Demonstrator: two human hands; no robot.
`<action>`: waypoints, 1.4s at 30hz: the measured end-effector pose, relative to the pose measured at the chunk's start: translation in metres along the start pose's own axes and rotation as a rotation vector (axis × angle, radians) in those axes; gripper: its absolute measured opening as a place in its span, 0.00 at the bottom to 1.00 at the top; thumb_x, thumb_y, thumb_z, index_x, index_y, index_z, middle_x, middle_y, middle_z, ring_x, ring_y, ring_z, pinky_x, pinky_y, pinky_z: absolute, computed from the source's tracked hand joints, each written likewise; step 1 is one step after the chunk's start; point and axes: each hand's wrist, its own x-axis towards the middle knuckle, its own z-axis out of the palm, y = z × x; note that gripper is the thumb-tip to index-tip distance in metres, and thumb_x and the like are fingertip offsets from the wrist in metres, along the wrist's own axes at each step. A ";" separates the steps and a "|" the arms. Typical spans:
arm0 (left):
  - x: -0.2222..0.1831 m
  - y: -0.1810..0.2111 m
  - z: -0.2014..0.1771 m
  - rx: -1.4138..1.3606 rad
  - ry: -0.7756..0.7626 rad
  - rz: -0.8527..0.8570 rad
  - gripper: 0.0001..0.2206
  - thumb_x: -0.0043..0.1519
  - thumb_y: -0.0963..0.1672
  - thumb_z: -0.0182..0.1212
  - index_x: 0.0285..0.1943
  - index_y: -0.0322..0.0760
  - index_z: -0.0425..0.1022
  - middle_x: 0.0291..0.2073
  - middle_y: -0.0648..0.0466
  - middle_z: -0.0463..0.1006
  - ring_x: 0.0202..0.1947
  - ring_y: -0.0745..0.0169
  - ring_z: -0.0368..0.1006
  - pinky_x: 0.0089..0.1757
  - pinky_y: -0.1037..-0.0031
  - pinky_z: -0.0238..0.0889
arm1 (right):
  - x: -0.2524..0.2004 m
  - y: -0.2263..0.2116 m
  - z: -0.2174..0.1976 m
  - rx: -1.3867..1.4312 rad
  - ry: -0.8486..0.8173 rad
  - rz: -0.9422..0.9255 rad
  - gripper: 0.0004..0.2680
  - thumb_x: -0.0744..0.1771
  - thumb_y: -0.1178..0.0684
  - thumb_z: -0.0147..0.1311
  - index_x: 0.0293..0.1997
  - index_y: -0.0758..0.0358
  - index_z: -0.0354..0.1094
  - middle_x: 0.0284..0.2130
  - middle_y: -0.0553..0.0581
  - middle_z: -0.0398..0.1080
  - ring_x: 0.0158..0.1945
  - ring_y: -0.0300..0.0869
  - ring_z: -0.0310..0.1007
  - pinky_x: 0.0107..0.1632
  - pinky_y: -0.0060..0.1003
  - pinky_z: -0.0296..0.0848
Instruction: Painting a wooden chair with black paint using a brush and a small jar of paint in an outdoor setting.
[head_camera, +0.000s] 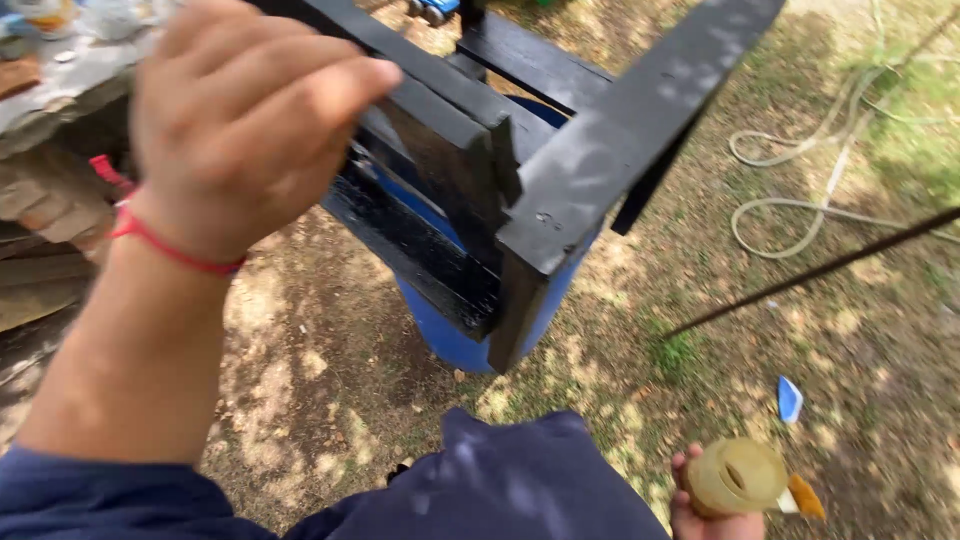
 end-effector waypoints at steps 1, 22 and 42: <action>-0.002 0.005 -0.003 -0.072 0.049 -0.030 0.13 0.78 0.35 0.52 0.48 0.21 0.84 0.40 0.39 0.83 0.38 0.41 0.78 0.41 0.57 0.61 | -0.004 -0.020 0.045 0.004 0.040 -0.018 0.17 0.69 0.27 0.45 0.50 0.45 0.70 0.42 0.47 0.75 0.42 0.44 0.76 0.19 0.23 0.71; 0.001 0.226 0.066 -0.570 -0.358 -0.520 0.21 0.69 0.51 0.41 0.40 0.32 0.75 0.20 0.55 0.72 0.19 0.59 0.67 0.30 0.66 0.64 | 0.003 -0.092 0.062 -0.068 0.107 0.148 0.13 0.71 0.42 0.40 0.48 0.56 0.68 0.41 0.50 0.73 0.40 0.40 0.75 0.22 0.20 0.68; 0.090 0.189 0.115 0.181 -0.871 -0.588 0.34 0.69 0.56 0.45 0.75 0.25 0.58 0.70 0.36 0.63 0.71 0.44 0.58 0.64 0.60 0.51 | 0.040 -0.140 0.017 0.004 -0.046 0.194 0.12 0.70 0.44 0.44 0.46 0.60 0.69 0.38 0.56 0.72 0.38 0.45 0.75 0.21 0.25 0.73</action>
